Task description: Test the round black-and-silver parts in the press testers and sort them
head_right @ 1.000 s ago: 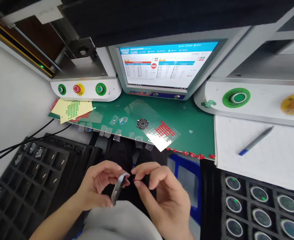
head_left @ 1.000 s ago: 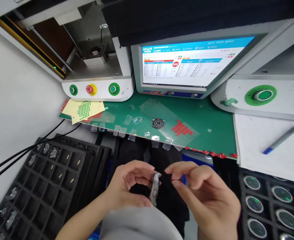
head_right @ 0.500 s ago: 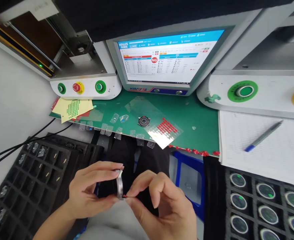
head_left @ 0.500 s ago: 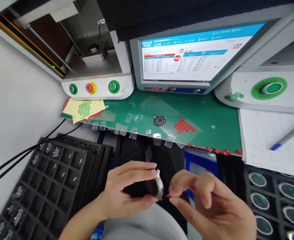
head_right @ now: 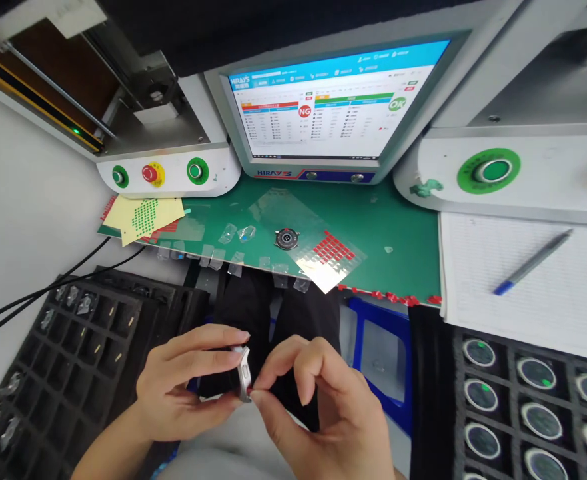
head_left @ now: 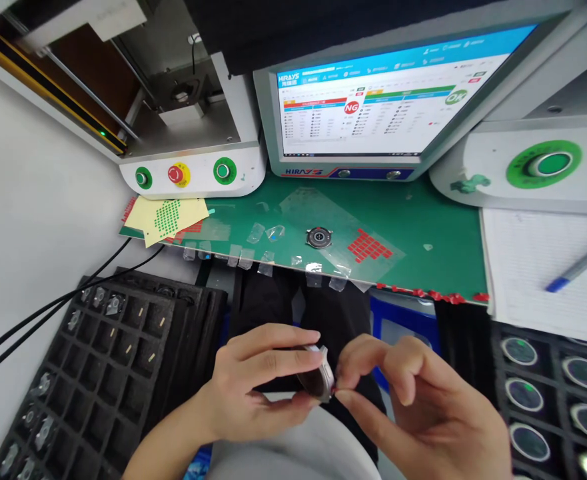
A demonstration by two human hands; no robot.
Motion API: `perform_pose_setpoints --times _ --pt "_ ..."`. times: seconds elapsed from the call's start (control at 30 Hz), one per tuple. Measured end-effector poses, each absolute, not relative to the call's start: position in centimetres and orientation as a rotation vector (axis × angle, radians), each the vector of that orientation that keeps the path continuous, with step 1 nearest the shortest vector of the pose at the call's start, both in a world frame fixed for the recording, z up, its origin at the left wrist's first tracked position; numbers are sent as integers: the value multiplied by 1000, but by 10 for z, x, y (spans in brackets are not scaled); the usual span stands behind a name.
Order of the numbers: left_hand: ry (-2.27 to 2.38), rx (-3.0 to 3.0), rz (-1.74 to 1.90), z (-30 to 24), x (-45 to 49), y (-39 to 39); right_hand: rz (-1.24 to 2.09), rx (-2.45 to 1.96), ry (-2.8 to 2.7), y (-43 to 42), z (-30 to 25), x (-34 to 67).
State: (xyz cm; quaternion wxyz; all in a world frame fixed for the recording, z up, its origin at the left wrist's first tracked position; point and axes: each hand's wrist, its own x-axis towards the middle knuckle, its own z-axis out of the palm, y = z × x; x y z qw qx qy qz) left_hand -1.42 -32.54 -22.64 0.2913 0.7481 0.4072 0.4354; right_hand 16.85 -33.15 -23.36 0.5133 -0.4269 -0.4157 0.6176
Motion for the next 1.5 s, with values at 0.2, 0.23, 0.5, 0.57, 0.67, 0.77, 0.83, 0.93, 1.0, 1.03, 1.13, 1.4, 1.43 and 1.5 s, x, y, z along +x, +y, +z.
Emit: perform_pose_setpoints --times 0.2,0.23,0.5,0.57,0.67,0.77,0.83,0.93,1.0,1.03,1.13,1.4,1.43,1.5 --pt "1074 2039 1184 -225 -15 -325 1525 -966 -1049 -330 -236 172" --pt "1070 2051 1181 -225 -15 -324 1541 -972 -1030 -329 -237 173" --pt "990 1941 1126 -232 -17 -325 2125 -642 -586 -318 -268 168" --pt "944 1848 1106 -234 -18 -327 2190 -573 -475 -317 -276 162" --pt "893 1722 1081 -236 -18 -329 2238 -600 -398 -319 -274 152" --pt "875 1563 1080 -235 -14 -329 2200 -640 -385 -322 -261 145" --pt "834 1341 1086 -234 -8 -326 2124 -647 -445 -323 -254 142" --pt "693 897 1027 -231 1 -321 1944 -677 -525 -322 -253 143" --pt "596 667 978 -231 5 -319 1748 -782 -564 -321 -255 148" --pt "569 590 964 -232 7 -319 1652 -844 -578 -320 -257 150" --pt "621 509 967 -233 11 -322 1536 -925 -600 -319 -259 155" --pt "967 844 1023 -232 24 -328 1688 -767 -608 -327 -255 144" --pt "1008 879 1027 -232 25 -328 1690 -769 -611 -327 -254 143" --pt "1078 943 1029 -233 25 -329 1691 -797 -621 -326 -254 141"
